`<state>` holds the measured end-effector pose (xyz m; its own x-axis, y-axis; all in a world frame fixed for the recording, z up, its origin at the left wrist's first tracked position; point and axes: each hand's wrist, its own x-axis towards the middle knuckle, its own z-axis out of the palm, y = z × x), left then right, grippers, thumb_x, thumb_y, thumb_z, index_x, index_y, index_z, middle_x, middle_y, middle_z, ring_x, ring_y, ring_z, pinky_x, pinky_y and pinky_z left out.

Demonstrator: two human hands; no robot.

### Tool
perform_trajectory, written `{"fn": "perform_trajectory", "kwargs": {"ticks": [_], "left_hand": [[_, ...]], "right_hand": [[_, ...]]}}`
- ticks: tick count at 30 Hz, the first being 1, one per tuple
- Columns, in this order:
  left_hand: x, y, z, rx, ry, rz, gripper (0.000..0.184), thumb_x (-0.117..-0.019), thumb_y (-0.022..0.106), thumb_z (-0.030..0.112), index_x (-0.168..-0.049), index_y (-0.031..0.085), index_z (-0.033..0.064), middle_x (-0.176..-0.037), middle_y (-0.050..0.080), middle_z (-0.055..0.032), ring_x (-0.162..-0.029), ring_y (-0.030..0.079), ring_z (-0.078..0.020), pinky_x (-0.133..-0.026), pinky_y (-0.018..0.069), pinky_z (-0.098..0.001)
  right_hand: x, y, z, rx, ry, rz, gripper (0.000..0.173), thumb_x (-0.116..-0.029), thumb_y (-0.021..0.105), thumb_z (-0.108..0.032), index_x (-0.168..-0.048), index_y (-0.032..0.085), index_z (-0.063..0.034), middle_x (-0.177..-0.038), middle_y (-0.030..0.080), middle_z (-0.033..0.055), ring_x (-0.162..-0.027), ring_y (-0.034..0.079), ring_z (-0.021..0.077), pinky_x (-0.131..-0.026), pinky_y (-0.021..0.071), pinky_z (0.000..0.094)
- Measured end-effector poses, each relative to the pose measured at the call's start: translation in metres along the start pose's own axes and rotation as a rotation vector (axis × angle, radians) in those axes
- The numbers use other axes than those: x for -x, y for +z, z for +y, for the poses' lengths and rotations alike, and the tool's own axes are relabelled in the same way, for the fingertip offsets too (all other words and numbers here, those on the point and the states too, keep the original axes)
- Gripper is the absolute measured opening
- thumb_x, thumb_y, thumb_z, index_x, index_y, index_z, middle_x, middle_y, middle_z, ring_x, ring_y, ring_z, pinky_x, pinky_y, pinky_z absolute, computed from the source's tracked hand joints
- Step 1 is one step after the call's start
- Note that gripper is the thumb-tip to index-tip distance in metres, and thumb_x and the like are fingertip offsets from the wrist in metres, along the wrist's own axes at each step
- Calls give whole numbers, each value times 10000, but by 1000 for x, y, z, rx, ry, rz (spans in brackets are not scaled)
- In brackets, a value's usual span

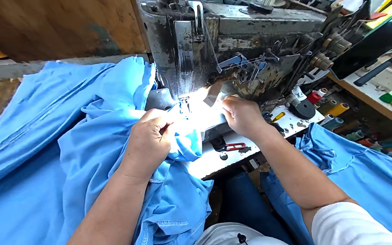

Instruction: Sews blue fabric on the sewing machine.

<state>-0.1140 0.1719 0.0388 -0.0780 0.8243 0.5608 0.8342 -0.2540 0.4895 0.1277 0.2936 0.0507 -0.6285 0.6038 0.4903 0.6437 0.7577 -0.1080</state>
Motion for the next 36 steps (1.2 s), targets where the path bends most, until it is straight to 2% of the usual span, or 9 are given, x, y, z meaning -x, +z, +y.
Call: {"fn": "perform_trajectory", "kwargs": {"ticks": [3, 5, 8, 12, 15, 19, 22, 27, 36], "left_hand": [[-1, -1, 1, -5, -13, -5, 168, -965, 599, 128, -863, 712, 56, -1044, 679, -53, -980, 642, -104, -850, 527, -289], [-1, -1, 1, -1, -20, -2, 173, -968, 600, 147, -872, 712, 57, -1053, 675, -44, -964, 632, -78, -838, 520, -258], [0, 1, 1, 50, -25, 34, 180, -971, 617, 154, -873, 703, 30, -1087, 666, -76, -944, 637, -64, -820, 539, -217], [2, 1, 9, 166, -105, 89, 130, -946, 684, 167, -920, 718, 44, -1057, 660, -35, -876, 632, -12, -761, 542, -175], [2, 2, 16, 396, -206, 125, 60, -945, 697, 87, -978, 730, 50, -1012, 715, -1, -827, 704, -53, -739, 614, -226], [-3, 1, 31, 783, -498, 156, 125, -986, 609, -21, -1025, 712, 38, -893, 757, -4, -791, 744, -117, -779, 644, -302], [-6, 0, 31, 960, -586, 157, 144, -988, 581, -54, -987, 712, 5, -879, 759, -64, -779, 748, -151, -770, 648, -315], [-9, -1, 37, 1011, -687, 178, 205, -1013, 529, -61, -927, 687, 38, -846, 757, -35, -749, 745, -116, -749, 644, -273], [-7, -1, 33, 1044, -655, 182, 202, -1001, 541, -72, -934, 703, 28, -856, 762, -51, -751, 748, -122, -749, 645, -278]], "right_hand": [[23, -32, -15, -55, 286, -172, 181, -1054, 557, -168, -1118, 704, -85, -929, 724, 97, -810, 718, 288, -691, 580, 521], [39, -42, -26, -221, 360, -199, 166, -1054, 560, -146, -1131, 684, -68, -907, 729, 75, -803, 728, 220, -739, 610, 446], [57, -29, -44, -563, 364, -181, 168, -1045, 545, -111, -1142, 647, -20, -915, 706, 86, -778, 712, 156, -746, 621, 343], [61, 1, -66, -761, 251, -145, 336, -1075, 444, -134, -1323, 640, -21, -913, 685, 110, -787, 645, 167, -779, 557, 330], [56, 14, -79, -977, 274, -75, 307, -1082, 459, -151, -1222, 677, 13, -866, 677, 82, -717, 634, 90, -699, 553, 236], [47, 25, -97, -1118, 268, 27, 264, -1055, 497, -92, -1184, 674, 55, -1009, 691, 139, -798, 702, 121, -742, 615, 258], [39, 33, -103, -1133, 263, 97, 259, -1045, 504, -80, -1165, 685, 61, -963, 700, 137, -780, 699, 117, -736, 609, 254], [33, 37, -104, -1142, 251, 126, 255, -1043, 504, -83, -1144, 688, 63, -919, 703, 122, -766, 699, 107, -730, 609, 249], [32, 36, -101, -1118, 230, 119, 247, -1037, 512, -81, -1120, 694, 63, -897, 705, 118, -758, 699, 104, -717, 605, 241]]}}
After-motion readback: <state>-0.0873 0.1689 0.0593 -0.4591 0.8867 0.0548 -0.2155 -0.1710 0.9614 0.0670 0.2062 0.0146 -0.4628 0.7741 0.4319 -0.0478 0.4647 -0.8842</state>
